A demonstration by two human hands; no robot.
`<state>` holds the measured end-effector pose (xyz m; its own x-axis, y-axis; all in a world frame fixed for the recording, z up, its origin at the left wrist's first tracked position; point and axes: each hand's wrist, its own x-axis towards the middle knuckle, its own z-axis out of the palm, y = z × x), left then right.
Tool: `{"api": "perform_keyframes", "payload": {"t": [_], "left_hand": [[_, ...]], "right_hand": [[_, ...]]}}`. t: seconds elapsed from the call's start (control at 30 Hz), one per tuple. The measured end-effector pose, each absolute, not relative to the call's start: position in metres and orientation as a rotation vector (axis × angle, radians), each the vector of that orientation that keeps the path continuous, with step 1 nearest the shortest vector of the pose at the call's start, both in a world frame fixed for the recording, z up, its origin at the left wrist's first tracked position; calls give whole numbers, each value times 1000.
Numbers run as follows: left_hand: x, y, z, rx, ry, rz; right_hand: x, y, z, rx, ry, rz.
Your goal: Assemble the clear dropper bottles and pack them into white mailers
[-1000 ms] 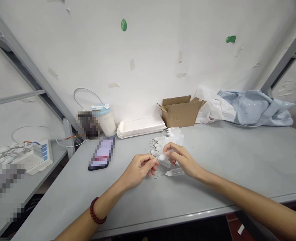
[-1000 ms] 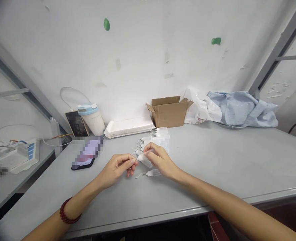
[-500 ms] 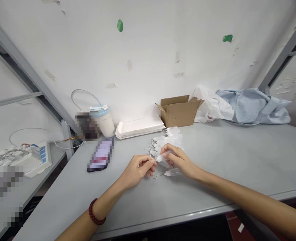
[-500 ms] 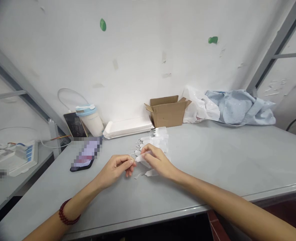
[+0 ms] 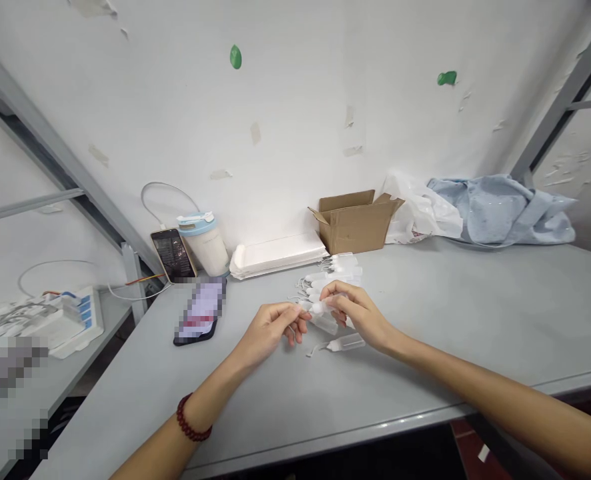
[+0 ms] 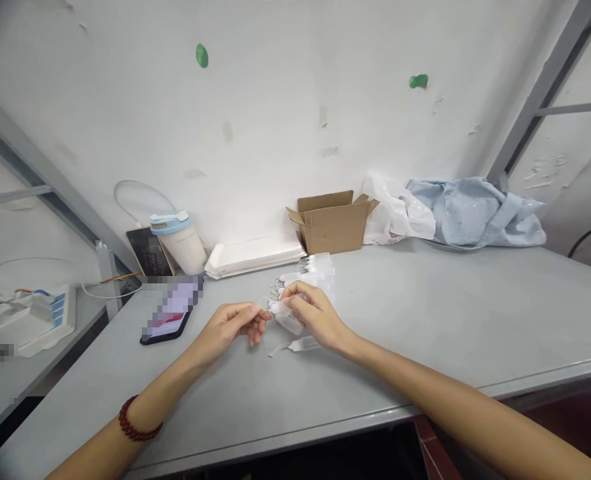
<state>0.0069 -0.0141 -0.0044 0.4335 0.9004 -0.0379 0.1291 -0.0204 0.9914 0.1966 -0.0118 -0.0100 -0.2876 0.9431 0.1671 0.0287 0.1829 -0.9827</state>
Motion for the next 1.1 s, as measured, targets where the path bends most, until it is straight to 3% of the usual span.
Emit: {"api": "perform_keyframes", "payload": {"t": [0.63, 1.1], "left_hand": [[2, -14, -8, 1668, 979, 730], [-28, 24, -11, 1192, 1298, 1211]], "right_hand": [[200, -14, -10, -943, -1850, 1186], [197, -12, -21, -1266, -2457, 291]]}}
